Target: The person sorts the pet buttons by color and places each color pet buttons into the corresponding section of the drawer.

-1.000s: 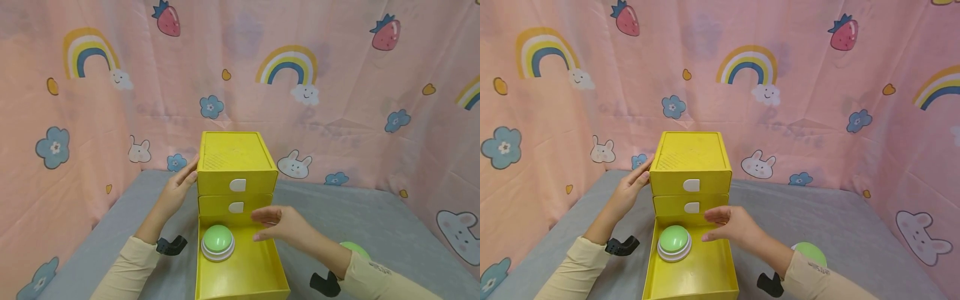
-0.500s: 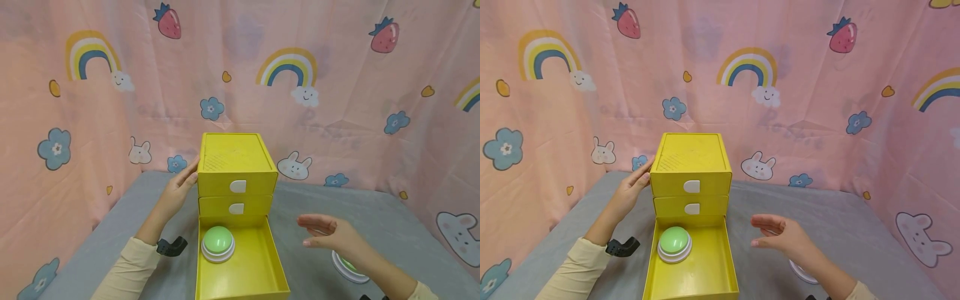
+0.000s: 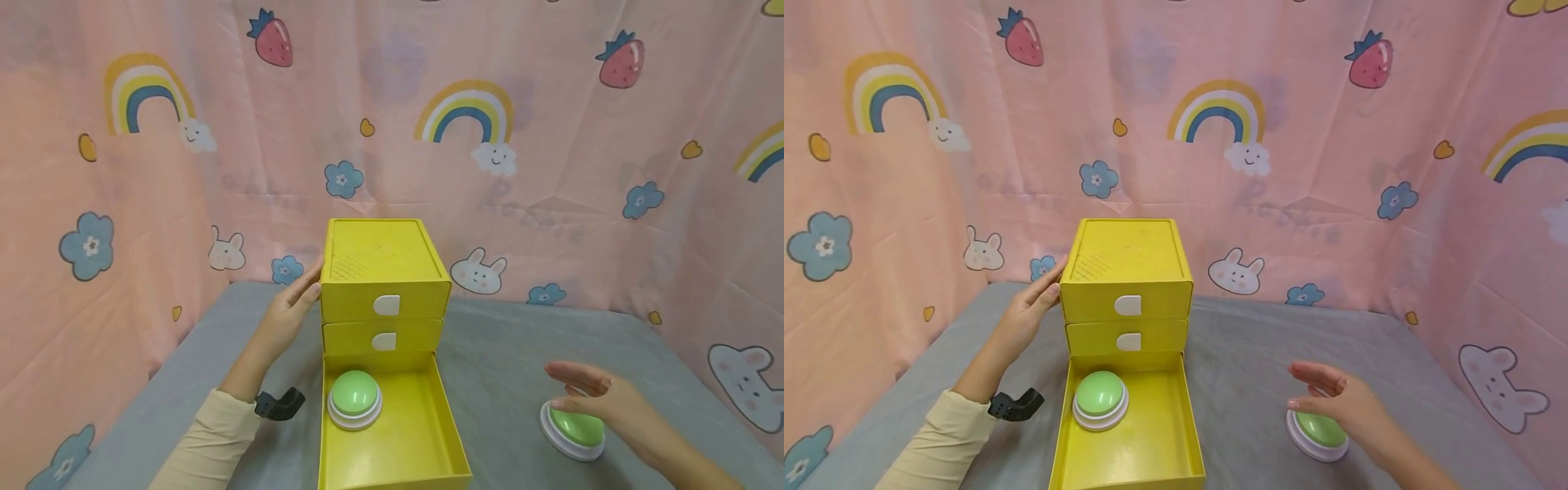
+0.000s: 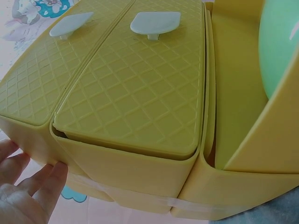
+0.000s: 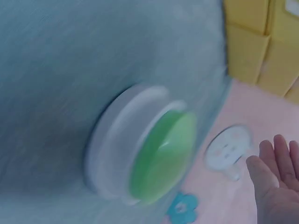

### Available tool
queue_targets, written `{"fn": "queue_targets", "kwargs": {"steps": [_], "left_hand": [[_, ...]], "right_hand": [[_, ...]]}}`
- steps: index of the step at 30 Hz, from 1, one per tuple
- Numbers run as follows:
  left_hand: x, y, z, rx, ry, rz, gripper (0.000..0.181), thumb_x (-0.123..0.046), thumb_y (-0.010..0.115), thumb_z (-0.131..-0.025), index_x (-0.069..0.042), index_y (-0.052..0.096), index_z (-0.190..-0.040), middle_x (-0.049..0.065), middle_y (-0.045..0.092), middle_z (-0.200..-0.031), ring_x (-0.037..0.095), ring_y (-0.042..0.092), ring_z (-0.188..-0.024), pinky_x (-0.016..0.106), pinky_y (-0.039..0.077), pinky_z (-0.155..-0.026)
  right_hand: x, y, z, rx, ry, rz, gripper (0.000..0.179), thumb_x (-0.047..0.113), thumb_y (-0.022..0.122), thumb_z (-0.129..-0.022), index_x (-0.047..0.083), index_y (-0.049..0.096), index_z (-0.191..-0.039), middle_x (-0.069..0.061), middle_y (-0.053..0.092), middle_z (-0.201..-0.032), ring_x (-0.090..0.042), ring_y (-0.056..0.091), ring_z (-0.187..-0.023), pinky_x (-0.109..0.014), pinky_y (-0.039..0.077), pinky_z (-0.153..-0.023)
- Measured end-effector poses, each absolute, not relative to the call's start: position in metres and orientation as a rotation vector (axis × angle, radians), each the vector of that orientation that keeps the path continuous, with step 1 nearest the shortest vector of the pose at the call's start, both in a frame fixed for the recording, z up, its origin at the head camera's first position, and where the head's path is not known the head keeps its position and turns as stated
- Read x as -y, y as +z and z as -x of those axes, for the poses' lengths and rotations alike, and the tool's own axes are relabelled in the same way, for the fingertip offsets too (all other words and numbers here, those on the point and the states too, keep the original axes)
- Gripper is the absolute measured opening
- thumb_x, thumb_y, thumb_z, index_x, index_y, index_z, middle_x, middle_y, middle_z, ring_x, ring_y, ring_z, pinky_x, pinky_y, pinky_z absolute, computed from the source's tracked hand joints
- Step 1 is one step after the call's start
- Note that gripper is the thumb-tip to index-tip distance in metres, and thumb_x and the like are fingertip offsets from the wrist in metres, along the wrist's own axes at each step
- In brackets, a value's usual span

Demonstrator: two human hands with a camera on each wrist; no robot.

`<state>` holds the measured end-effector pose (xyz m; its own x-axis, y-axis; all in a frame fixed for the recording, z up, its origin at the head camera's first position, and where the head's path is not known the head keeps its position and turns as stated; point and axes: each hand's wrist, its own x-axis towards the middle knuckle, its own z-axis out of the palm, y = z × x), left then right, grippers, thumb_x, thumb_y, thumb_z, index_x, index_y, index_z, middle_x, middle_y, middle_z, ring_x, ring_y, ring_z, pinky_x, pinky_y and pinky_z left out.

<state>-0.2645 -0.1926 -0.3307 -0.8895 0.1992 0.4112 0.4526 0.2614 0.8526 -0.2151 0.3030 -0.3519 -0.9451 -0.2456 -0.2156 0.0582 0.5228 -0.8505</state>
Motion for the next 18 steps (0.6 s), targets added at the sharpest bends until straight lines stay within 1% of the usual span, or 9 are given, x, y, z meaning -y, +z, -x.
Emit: {"fn": "queue_targets", "kwargs": {"steps": [4, 7, 9, 11, 12, 14, 15, 16, 18], "left_hand": [[0.192, -0.331, 0.264, 2.308, -1.688, 0.61, 0.054, -0.037, 0.04, -0.108, -0.023, 0.026, -0.159, -0.005, 0.017, -0.167, 0.021, 0.019, -0.155, 0.05, 0.031, -0.121], [0.192, -0.331, 0.264, 2.308, -1.692, 0.609, 0.054, -0.037, 0.04, -0.108, -0.024, 0.026, -0.159, -0.007, 0.017, -0.167, 0.02, 0.018, -0.155, 0.048, 0.031, -0.121], [0.192, -0.331, 0.264, 2.309, -1.694, 0.606, 0.054, -0.037, 0.04, -0.108, -0.024, 0.027, -0.159, -0.008, 0.017, -0.167, 0.02, 0.018, -0.155, 0.048, 0.031, -0.121], [0.192, -0.332, 0.264, 2.311, -1.694, 0.605, 0.054, -0.037, 0.04, -0.108, -0.024, 0.027, -0.159, -0.007, 0.017, -0.167, 0.02, 0.019, -0.154, 0.048, 0.031, -0.121], [0.192, -0.331, 0.264, 2.311, -1.692, 0.607, 0.054, -0.037, 0.04, -0.108, -0.023, 0.026, -0.159, -0.007, 0.018, -0.167, 0.02, 0.019, -0.154, 0.048, 0.031, -0.121], [0.192, -0.331, 0.264, 2.305, -1.69, 0.613, 0.054, -0.036, 0.039, -0.108, -0.023, 0.026, -0.159, -0.006, 0.018, -0.167, 0.02, 0.019, -0.154, 0.049, 0.031, -0.121], [0.192, -0.331, 0.264, 2.299, -1.689, 0.62, 0.053, -0.035, 0.039, -0.109, -0.022, 0.026, -0.159, -0.005, 0.018, -0.167, 0.021, 0.019, -0.154, 0.049, 0.031, -0.121], [0.192, -0.331, 0.264, 2.296, -1.688, 0.623, 0.053, -0.034, 0.039, -0.109, -0.022, 0.026, -0.159, -0.004, 0.018, -0.167, 0.021, 0.019, -0.154, 0.048, 0.031, -0.121], [0.192, -0.331, 0.265, 2.288, -1.683, 0.63, 0.052, -0.032, 0.038, -0.109, -0.021, 0.026, -0.159, -0.001, 0.018, -0.167, 0.022, 0.019, -0.154, 0.049, 0.031, -0.12]], "right_hand": [[-0.322, -0.362, 0.221, -2.474, -1.359, 0.136, 0.07, 0.03, 0.066, -0.096, 0.005, 0.035, -0.154, -0.006, 0.048, -0.153, 0.029, 0.043, -0.105, -0.011, 0.05, -0.092], [-0.335, -0.369, 0.224, -2.472, -1.321, 0.137, 0.071, 0.029, 0.063, -0.098, 0.001, 0.03, -0.155, -0.013, 0.044, -0.155, 0.029, 0.043, -0.105, -0.012, 0.051, -0.092], [-0.342, -0.373, 0.224, -2.478, -1.278, 0.139, 0.073, 0.029, 0.061, -0.099, -0.001, 0.027, -0.156, -0.021, 0.039, -0.157, 0.023, 0.047, -0.108, -0.021, 0.053, -0.097], [-0.346, -0.376, 0.224, -2.479, -1.232, 0.13, 0.075, 0.03, 0.06, -0.1, -0.003, 0.023, -0.156, -0.026, 0.032, -0.158, 0.003, 0.054, -0.125, -0.03, 0.053, -0.102], [-0.347, -0.377, 0.224, -2.484, -1.21, 0.129, 0.076, 0.03, 0.06, -0.1, -0.004, 0.021, -0.156, -0.028, 0.03, -0.158, -0.01, 0.053, -0.132, -0.035, 0.052, -0.104], [-0.349, -0.379, 0.225, -2.489, -1.187, 0.118, 0.078, 0.031, 0.06, -0.1, -0.005, 0.019, -0.156, -0.03, 0.027, -0.159, -0.038, 0.04, -0.142, -0.048, 0.047, -0.109], [-0.349, -0.381, 0.225, -2.484, -1.188, 0.101, 0.08, 0.032, 0.061, -0.099, -0.005, 0.018, -0.156, -0.031, 0.026, -0.159, -0.044, 0.034, -0.144, -0.051, 0.045, -0.11], [-0.35, -0.382, 0.225, -2.477, -1.187, 0.092, 0.081, 0.032, 0.061, -0.099, -0.006, 0.018, -0.156, -0.032, 0.024, -0.159, -0.054, 0.023, -0.144, -0.054, 0.043, -0.111], [-0.351, -0.386, 0.226, -2.468, -1.188, 0.075, 0.083, 0.032, 0.063, -0.098, -0.007, 0.017, -0.156, -0.032, 0.022, -0.159, -0.056, 0.021, -0.144, -0.059, 0.04, -0.112]]}}
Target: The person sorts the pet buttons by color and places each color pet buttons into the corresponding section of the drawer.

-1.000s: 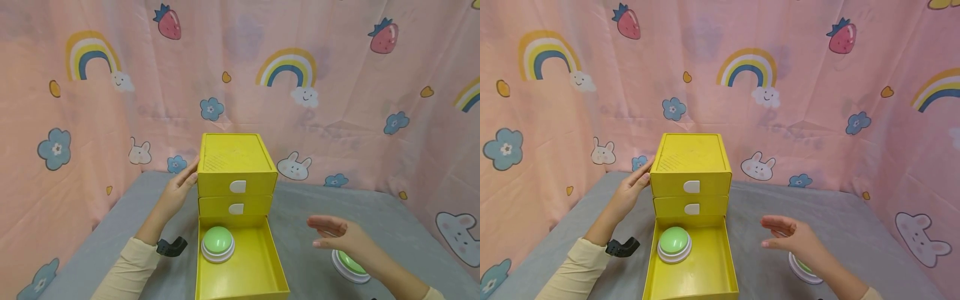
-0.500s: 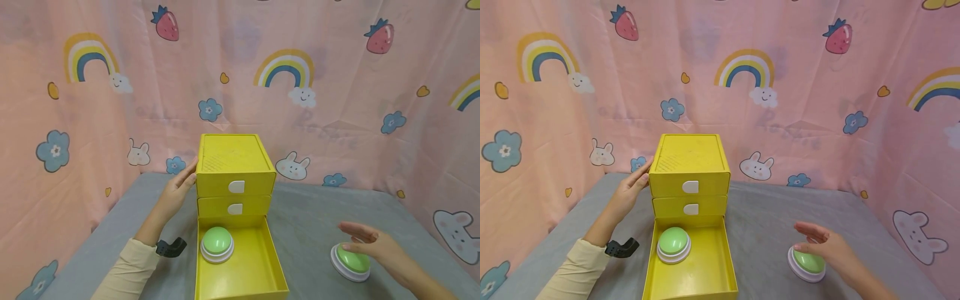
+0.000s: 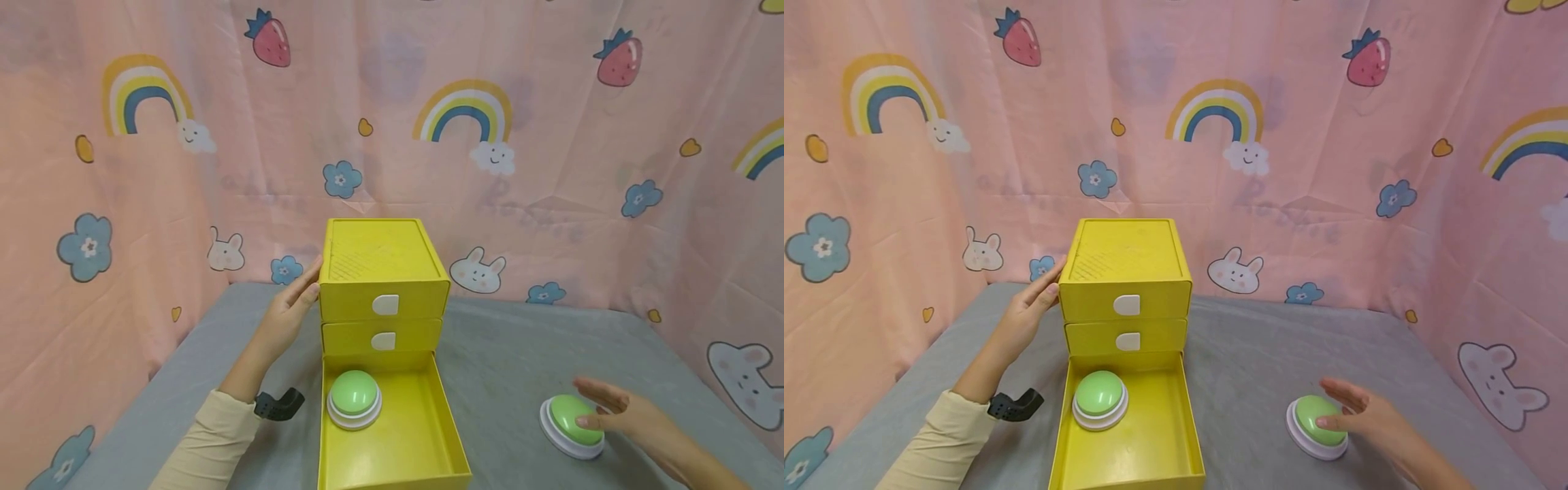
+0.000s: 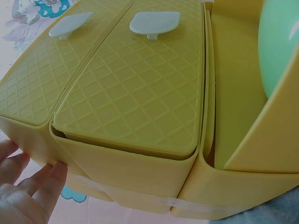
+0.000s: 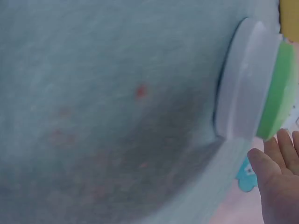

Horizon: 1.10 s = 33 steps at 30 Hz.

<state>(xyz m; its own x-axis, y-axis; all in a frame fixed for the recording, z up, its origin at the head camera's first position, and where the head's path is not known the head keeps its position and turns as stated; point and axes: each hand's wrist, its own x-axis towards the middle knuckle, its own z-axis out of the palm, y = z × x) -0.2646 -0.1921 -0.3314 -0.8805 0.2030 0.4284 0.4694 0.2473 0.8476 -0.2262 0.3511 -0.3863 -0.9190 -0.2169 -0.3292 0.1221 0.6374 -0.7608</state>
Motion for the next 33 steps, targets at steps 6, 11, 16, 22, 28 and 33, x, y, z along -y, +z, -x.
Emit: {"fn": "queue_targets", "kwargs": {"steps": [6, 11, 16, 22, 28, 33], "left_hand": [[0.192, -0.332, 0.265, 2.294, -1.673, 0.622, 0.052, -0.031, 0.038, -0.109, -0.021, 0.026, -0.159, 0.001, 0.018, -0.168, 0.022, 0.018, -0.155, 0.049, 0.031, -0.121], [0.192, -0.331, 0.265, 2.296, -1.672, 0.624, 0.052, -0.031, 0.038, -0.109, -0.021, 0.025, -0.159, 0.001, 0.017, -0.168, 0.022, 0.018, -0.155, 0.049, 0.031, -0.121], [0.193, -0.332, 0.266, 2.294, -1.678, 0.622, 0.052, -0.031, 0.038, -0.109, -0.022, 0.026, -0.159, -0.003, 0.019, -0.167, 0.022, 0.02, -0.154, 0.049, 0.031, -0.121], [0.192, -0.331, 0.265, 2.29, -1.676, 0.625, 0.052, -0.03, 0.038, -0.109, -0.021, 0.026, -0.159, -0.002, 0.019, -0.167, 0.022, 0.02, -0.154, 0.048, 0.031, -0.121], [0.192, -0.332, 0.266, 2.29, -1.676, 0.625, 0.052, -0.031, 0.038, -0.109, -0.022, 0.027, -0.158, 0.0, 0.019, -0.167, 0.022, 0.019, -0.155, 0.049, 0.03, -0.121], [0.193, -0.332, 0.266, 2.291, -1.676, 0.628, 0.052, -0.033, 0.038, -0.109, -0.022, 0.027, -0.159, -0.001, 0.019, -0.167, 0.022, 0.019, -0.155, 0.049, 0.03, -0.121]], "right_hand": [[-0.354, -0.397, 0.229, -2.449, -1.155, -0.023, 0.087, 0.038, 0.065, -0.096, -0.006, 0.02, -0.156, -0.031, 0.024, -0.159, -0.059, 0.019, -0.142, -0.066, 0.039, -0.106], [-0.355, -0.404, 0.229, -2.435, -1.158, -0.027, 0.085, 0.039, 0.064, -0.096, -0.006, 0.022, -0.155, -0.031, 0.026, -0.158, -0.058, 0.023, -0.142, -0.063, 0.042, -0.103], [-0.354, -0.408, 0.228, -2.425, -1.173, -0.012, 0.086, 0.036, 0.066, -0.096, -0.008, 0.022, -0.154, -0.035, 0.024, -0.157, -0.057, 0.026, -0.141, -0.059, 0.045, -0.104], [-0.352, -0.409, 0.228, -2.442, -1.165, -0.019, 0.088, 0.034, 0.069, -0.094, -0.009, 0.022, -0.154, -0.036, 0.021, -0.157, -0.058, 0.024, -0.142, -0.06, 0.045, -0.103], [-0.349, -0.409, 0.228, -2.465, -1.133, -0.062, 0.09, 0.035, 0.073, -0.091, -0.008, 0.025, -0.154, -0.036, 0.021, -0.157, -0.058, 0.025, -0.141, -0.06, 0.045, -0.103], [-0.348, -0.408, 0.227, -2.477, -1.117, -0.061, 0.09, 0.035, 0.073, -0.09, -0.007, 0.026, -0.154, -0.036, 0.021, -0.157, -0.058, 0.024, -0.141, -0.06, 0.046, -0.102]]}}
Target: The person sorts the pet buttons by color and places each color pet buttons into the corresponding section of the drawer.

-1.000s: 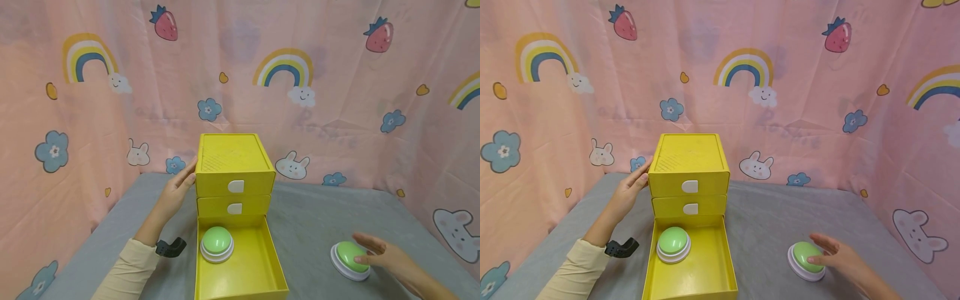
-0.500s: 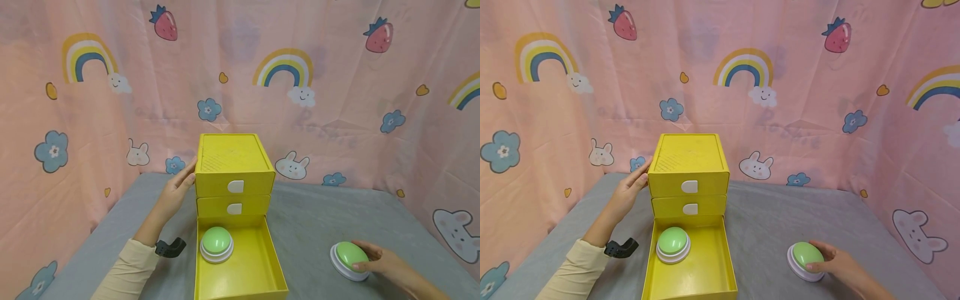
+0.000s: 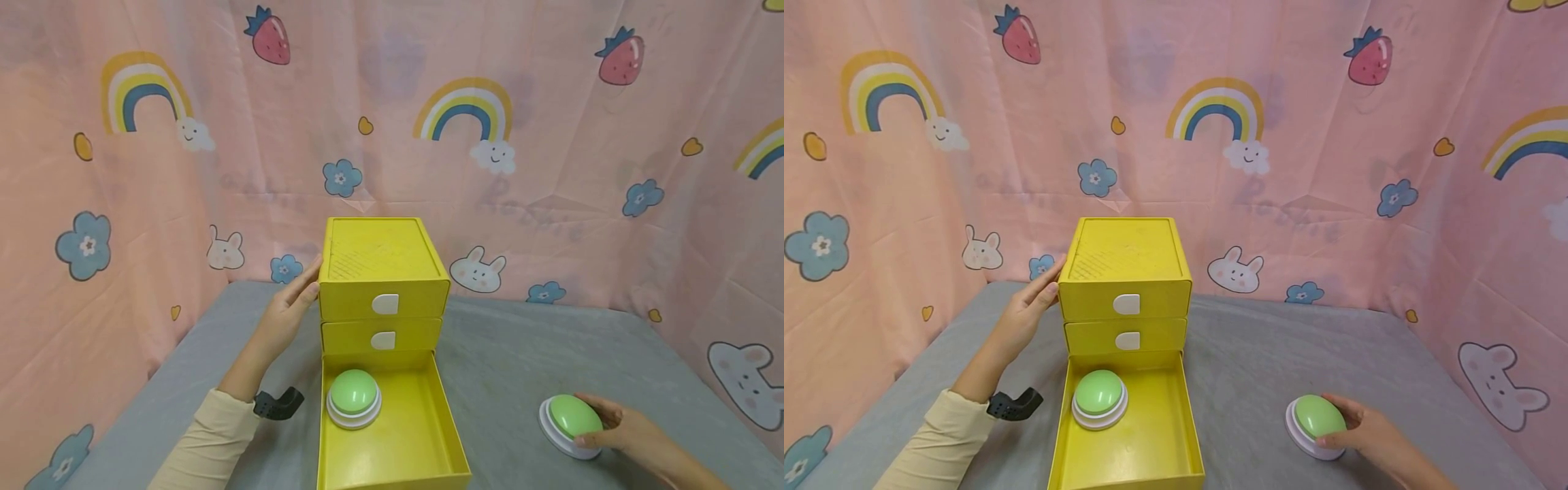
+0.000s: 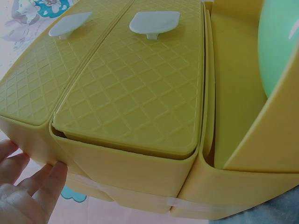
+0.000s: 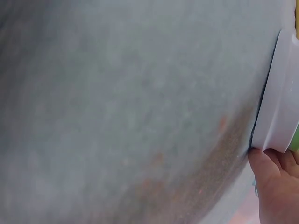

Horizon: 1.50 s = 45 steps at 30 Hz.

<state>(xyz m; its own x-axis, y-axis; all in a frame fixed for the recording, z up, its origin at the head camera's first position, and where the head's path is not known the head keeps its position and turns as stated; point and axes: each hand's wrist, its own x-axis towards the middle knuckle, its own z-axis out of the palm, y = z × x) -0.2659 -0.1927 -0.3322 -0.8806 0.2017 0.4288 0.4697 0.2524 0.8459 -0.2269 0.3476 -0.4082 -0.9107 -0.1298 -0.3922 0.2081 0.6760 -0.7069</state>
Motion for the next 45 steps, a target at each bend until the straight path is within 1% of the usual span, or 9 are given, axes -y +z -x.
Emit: {"fn": "queue_targets", "kwargs": {"steps": [6, 10, 14, 16, 20, 24, 28, 35, 45], "left_hand": [[0.192, -0.332, 0.265, 2.295, -1.673, 0.631, 0.053, -0.034, 0.038, -0.109, -0.023, 0.026, -0.159, -0.001, 0.018, -0.167, 0.022, 0.018, -0.155, 0.05, 0.03, -0.121], [0.192, -0.332, 0.265, 2.295, -1.672, 0.636, 0.052, -0.032, 0.038, -0.109, -0.022, 0.026, -0.159, 0.0, 0.018, -0.167, 0.023, 0.018, -0.155, 0.05, 0.029, -0.121], [0.193, -0.332, 0.265, 2.289, -1.674, 0.637, 0.052, -0.031, 0.038, -0.109, -0.022, 0.026, -0.159, -0.001, 0.019, -0.167, 0.023, 0.019, -0.155, 0.049, 0.03, -0.121], [0.193, -0.332, 0.265, 2.285, -1.681, 0.637, 0.052, -0.031, 0.038, -0.109, -0.022, 0.026, -0.159, -0.001, 0.018, -0.167, 0.022, 0.019, -0.155, 0.048, 0.03, -0.121], [0.193, -0.332, 0.264, 2.293, -1.691, 0.629, 0.053, -0.034, 0.039, -0.109, -0.024, 0.026, -0.159, -0.003, 0.018, -0.167, 0.019, 0.019, -0.155, 0.048, 0.031, -0.121], [0.193, -0.331, 0.265, 2.301, -1.687, 0.622, 0.053, -0.035, 0.039, -0.108, -0.025, 0.026, -0.159, -0.005, 0.018, -0.167, 0.019, 0.019, -0.154, 0.049, 0.031, -0.121], [0.193, -0.332, 0.265, 2.296, -1.679, 0.62, 0.052, -0.033, 0.039, -0.109, -0.024, 0.026, -0.159, -0.006, 0.018, -0.167, 0.022, 0.02, -0.154, 0.051, 0.031, -0.121], [0.193, -0.332, 0.265, 2.287, -1.681, 0.621, 0.052, -0.031, 0.039, -0.109, -0.022, 0.026, -0.159, -0.004, 0.017, -0.167, 0.023, 0.019, -0.155, 0.052, 0.03, -0.121], [0.194, -0.333, 0.266, 2.293, -1.672, 0.619, 0.052, -0.031, 0.039, -0.109, -0.022, 0.027, -0.159, -0.006, 0.017, -0.167, 0.022, 0.018, -0.155, 0.052, 0.03, -0.121]], "right_hand": [[-0.339, -0.402, 0.226, -2.505, -1.08, -0.116, 0.088, 0.042, 0.075, -0.087, -0.001, 0.034, -0.153, -0.035, 0.024, -0.157, -0.06, 0.024, -0.14, -0.062, 0.046, -0.098], [-0.32, -0.392, 0.224, -2.527, -1.078, -0.119, 0.089, 0.045, 0.078, -0.083, 0.005, 0.039, -0.152, -0.031, 0.029, -0.157, -0.058, 0.027, -0.14, -0.06, 0.048, -0.096], [-0.295, -0.378, 0.221, -2.565, -1.107, 0.002, 0.084, 0.042, 0.08, -0.082, 0.009, 0.044, -0.15, -0.023, 0.04, -0.155, -0.053, 0.033, -0.141, -0.055, 0.052, -0.096], [-0.281, -0.371, 0.22, -2.584, -1.141, 0.079, 0.081, 0.04, 0.082, -0.08, 0.01, 0.049, -0.148, -0.018, 0.047, -0.152, -0.049, 0.037, -0.141, -0.054, 0.052, -0.099], [-0.254, -0.359, 0.22, -2.568, -1.244, 0.209, 0.078, 0.033, 0.085, -0.078, 0.011, 0.053, -0.145, -0.013, 0.052, -0.149, -0.043, 0.044, -0.139, -0.05, 0.051, -0.105], [-0.229, -0.352, 0.221, -2.52, -1.306, 0.285, 0.077, 0.028, 0.087, -0.077, 0.01, 0.053, -0.144, -0.014, 0.054, -0.147, -0.042, 0.049, -0.136, -0.046, 0.054, -0.101], [-0.207, -0.346, 0.224, -2.453, -1.349, 0.368, 0.077, 0.025, 0.088, -0.075, 0.009, 0.055, -0.143, -0.015, 0.056, -0.145, -0.043, 0.049, -0.135, -0.045, 0.055, -0.1], [-0.174, -0.344, 0.226, -2.384, -1.352, 0.52, 0.076, 0.022, 0.091, -0.07, 0.007, 0.06, -0.137, -0.016, 0.059, -0.141, -0.041, 0.051, -0.134, -0.044, 0.053, -0.104], [-0.145, -0.356, 0.228, -2.286, -1.311, 0.673, 0.073, 0.019, 0.092, -0.069, 0.001, 0.062, -0.133, -0.017, 0.061, -0.137, -0.037, 0.056, -0.13, -0.047, 0.049, -0.107]]}}
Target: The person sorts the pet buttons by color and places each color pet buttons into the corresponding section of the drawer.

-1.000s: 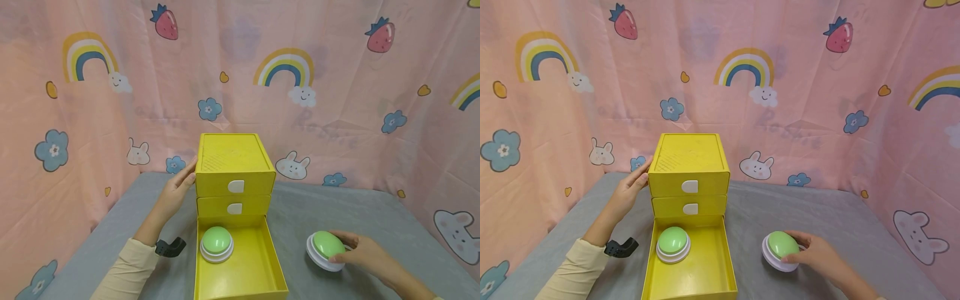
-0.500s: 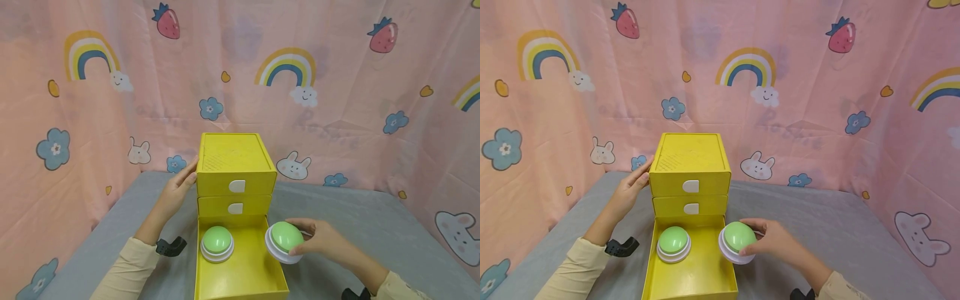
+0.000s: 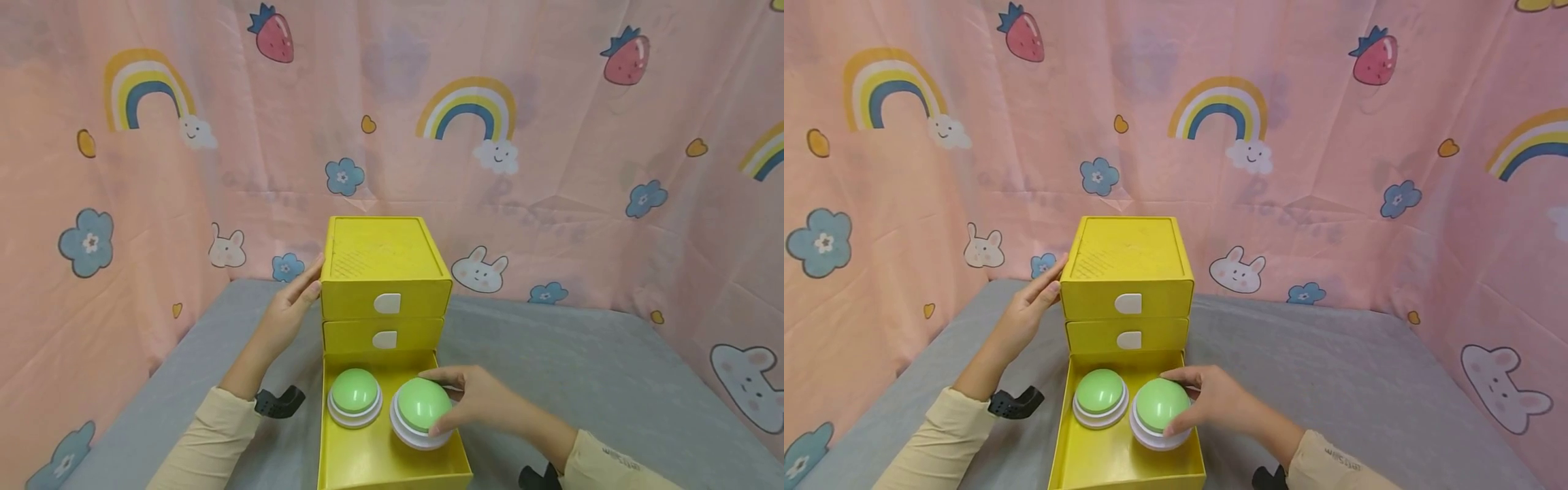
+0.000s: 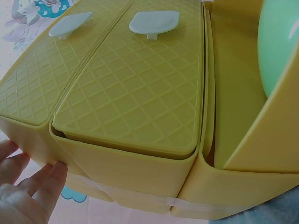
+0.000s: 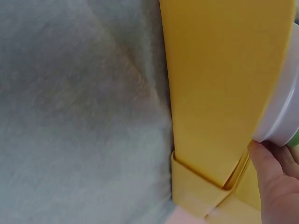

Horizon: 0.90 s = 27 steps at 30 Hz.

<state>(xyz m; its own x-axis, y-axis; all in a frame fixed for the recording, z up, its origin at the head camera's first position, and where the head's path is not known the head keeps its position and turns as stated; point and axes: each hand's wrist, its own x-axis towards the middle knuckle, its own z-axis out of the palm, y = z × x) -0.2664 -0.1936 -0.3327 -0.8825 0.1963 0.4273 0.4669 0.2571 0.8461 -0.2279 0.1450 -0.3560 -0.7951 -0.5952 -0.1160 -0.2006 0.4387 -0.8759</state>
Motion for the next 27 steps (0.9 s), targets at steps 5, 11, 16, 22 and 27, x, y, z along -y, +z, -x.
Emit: {"fn": "queue_targets", "kwargs": {"steps": [5, 11, 16, 22, 27], "left_hand": [[0.194, -0.334, 0.268, 2.286, -1.68, 0.623, 0.052, -0.032, 0.039, -0.109, -0.022, 0.027, -0.159, -0.005, 0.017, -0.167, 0.023, 0.019, -0.155, 0.052, 0.031, -0.12], [0.194, -0.334, 0.268, 2.285, -1.677, 0.618, 0.052, -0.031, 0.039, -0.109, -0.023, 0.027, -0.158, -0.007, 0.018, -0.167, 0.022, 0.019, -0.154, 0.053, 0.031, -0.12], [0.193, -0.333, 0.267, 2.288, -1.673, 0.62, 0.052, -0.031, 0.039, -0.109, -0.022, 0.027, -0.158, -0.007, 0.018, -0.167, 0.022, 0.019, -0.154, 0.052, 0.031, -0.12], [0.193, -0.331, 0.266, 2.292, -1.668, 0.617, 0.051, -0.03, 0.039, -0.109, -0.022, 0.028, -0.158, -0.005, 0.018, -0.167, 0.023, 0.02, -0.154, 0.053, 0.032, -0.12], [0.193, -0.332, 0.266, 2.291, -1.655, 0.615, 0.051, -0.029, 0.039, -0.109, -0.021, 0.028, -0.158, -0.005, 0.018, -0.167, 0.024, 0.022, -0.154, 0.052, 0.032, -0.12]], "right_hand": [[-0.134, -0.36, 0.227, -2.285, -1.269, 0.739, 0.071, 0.017, 0.092, -0.068, 0.001, 0.063, -0.131, -0.014, 0.066, -0.131, -0.032, 0.06, -0.124, -0.045, 0.051, -0.105], [-0.12, -0.366, 0.224, -2.347, -1.163, 0.84, 0.065, 0.013, 0.093, -0.065, 0.0, 0.068, -0.125, -0.011, 0.071, -0.121, -0.023, 0.067, -0.112, -0.032, 0.056, -0.098], [-0.112, -0.369, 0.221, -2.406, -1.039, 0.909, 0.063, 0.016, 0.093, -0.065, 0.001, 0.07, -0.122, -0.008, 0.074, -0.115, -0.013, 0.068, -0.104, -0.023, 0.057, -0.091], [-0.107, -0.375, 0.22, -2.464, -0.912, 0.977, 0.064, 0.02, 0.094, -0.063, 0.002, 0.071, -0.119, -0.01, 0.075, -0.113, -0.007, 0.069, -0.098, -0.017, 0.055, -0.083], [-0.106, -0.374, 0.219, -2.477, -0.867, 0.991, 0.066, 0.021, 0.095, -0.063, 0.001, 0.07, -0.121, -0.01, 0.075, -0.113, -0.009, 0.07, -0.098, -0.018, 0.056, -0.082]]}}
